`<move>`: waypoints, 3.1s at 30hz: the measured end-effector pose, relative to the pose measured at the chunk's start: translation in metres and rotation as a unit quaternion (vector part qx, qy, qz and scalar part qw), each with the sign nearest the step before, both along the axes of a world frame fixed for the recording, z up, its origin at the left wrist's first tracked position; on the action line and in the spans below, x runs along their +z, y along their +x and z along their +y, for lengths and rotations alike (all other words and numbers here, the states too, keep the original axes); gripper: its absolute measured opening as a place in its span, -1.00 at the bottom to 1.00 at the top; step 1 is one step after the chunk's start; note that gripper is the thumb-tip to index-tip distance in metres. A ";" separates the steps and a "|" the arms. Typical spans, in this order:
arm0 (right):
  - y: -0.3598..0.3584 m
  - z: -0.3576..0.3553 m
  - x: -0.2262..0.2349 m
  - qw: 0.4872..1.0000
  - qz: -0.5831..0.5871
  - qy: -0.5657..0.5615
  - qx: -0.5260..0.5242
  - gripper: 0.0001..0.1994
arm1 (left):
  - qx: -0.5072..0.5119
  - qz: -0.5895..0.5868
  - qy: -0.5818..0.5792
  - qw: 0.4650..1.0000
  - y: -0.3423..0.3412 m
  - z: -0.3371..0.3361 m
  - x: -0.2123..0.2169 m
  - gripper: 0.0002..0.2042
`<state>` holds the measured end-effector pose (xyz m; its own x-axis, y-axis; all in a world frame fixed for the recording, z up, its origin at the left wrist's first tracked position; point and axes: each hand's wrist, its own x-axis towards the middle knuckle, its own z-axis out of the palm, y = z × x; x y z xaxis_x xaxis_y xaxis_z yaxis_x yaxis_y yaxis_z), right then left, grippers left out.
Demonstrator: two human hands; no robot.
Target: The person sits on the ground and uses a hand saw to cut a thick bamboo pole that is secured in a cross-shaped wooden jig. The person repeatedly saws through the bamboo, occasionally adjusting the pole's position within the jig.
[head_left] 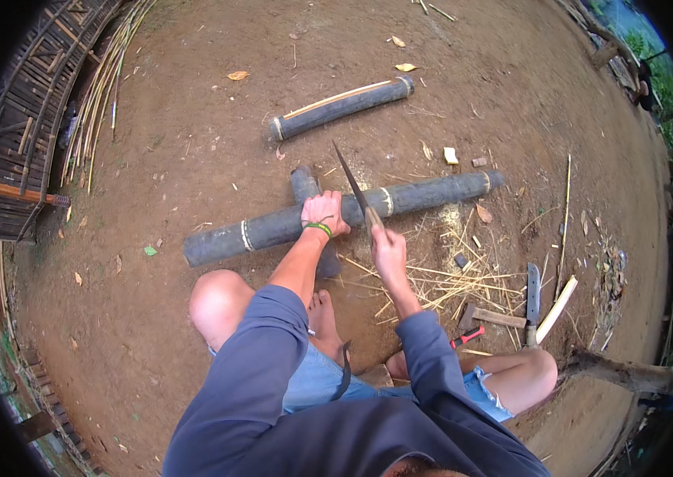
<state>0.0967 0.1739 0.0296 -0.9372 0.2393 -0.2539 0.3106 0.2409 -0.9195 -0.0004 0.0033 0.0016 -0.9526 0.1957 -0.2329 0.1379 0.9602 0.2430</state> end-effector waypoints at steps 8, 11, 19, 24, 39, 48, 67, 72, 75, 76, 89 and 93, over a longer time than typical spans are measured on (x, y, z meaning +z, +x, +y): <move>0.107 0.026 0.013 0.998 0.032 0.045 0.036 -0.58 | 0.026 -0.009 -0.016 1.000 0.004 -0.017 -0.007 -0.25; -0.021 0.015 -0.021 0.999 0.003 -0.044 -0.014 -0.55 | -0.013 0.000 0.010 1.000 -0.006 0.017 0.001 -0.26; 0.177 0.050 -0.015 0.925 0.121 0.358 0.034 -0.66 | 0.027 -0.059 0.013 0.998 -0.012 -0.017 -0.003 -0.26; -0.010 -0.001 -0.016 1.000 0.009 -0.022 0.000 -0.55 | 0.005 -0.080 0.022 0.997 -0.020 0.002 0.009 -0.27; -0.013 -0.001 -0.011 1.000 0.016 0.014 0.002 -0.61 | 0.009 -0.027 0.007 1.000 -0.003 0.005 -0.006 -0.26; 0.034 0.025 -0.006 0.998 -0.051 0.008 0.019 -0.53 | 0.021 0.052 0.005 0.998 0.014 0.002 -0.021 -0.26; 0.067 -0.005 -0.052 0.985 0.073 -0.124 -0.091 -0.62 | -0.067 0.075 0.013 0.995 0.026 0.030 -0.014 -0.30; 0.023 -0.010 -0.019 0.998 -0.010 -0.060 -0.035 -0.61 | -0.022 0.018 -0.018 0.999 0.021 0.004 -0.008 -0.20; 0.021 -0.019 -0.021 0.998 -0.010 -0.045 -0.037 -0.61 | -0.009 -0.008 -0.022 1.000 0.024 -0.001 0.000 -0.25; 0.022 -0.023 -0.021 0.996 -0.003 -0.071 -0.045 -0.60 | -0.009 -0.010 -0.024 1.000 0.022 -0.004 0.002 -0.25; -0.008 -0.012 -0.021 0.995 0.080 -0.043 -0.037 -0.60 | 0.006 -0.135 0.001 0.991 -0.022 -0.004 0.015 -0.09; 0.015 -0.003 0.042 0.973 0.091 -0.205 -0.051 -0.65 | -0.010 -0.064 0.031 0.997 -0.018 -0.012 0.010 -0.08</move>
<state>0.1120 0.1712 0.0720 -0.9521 0.2479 -0.1791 0.1358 -0.1819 -0.9739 -0.0188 -0.0083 0.0119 -0.9117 0.2311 -0.3396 0.1200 0.9405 0.3180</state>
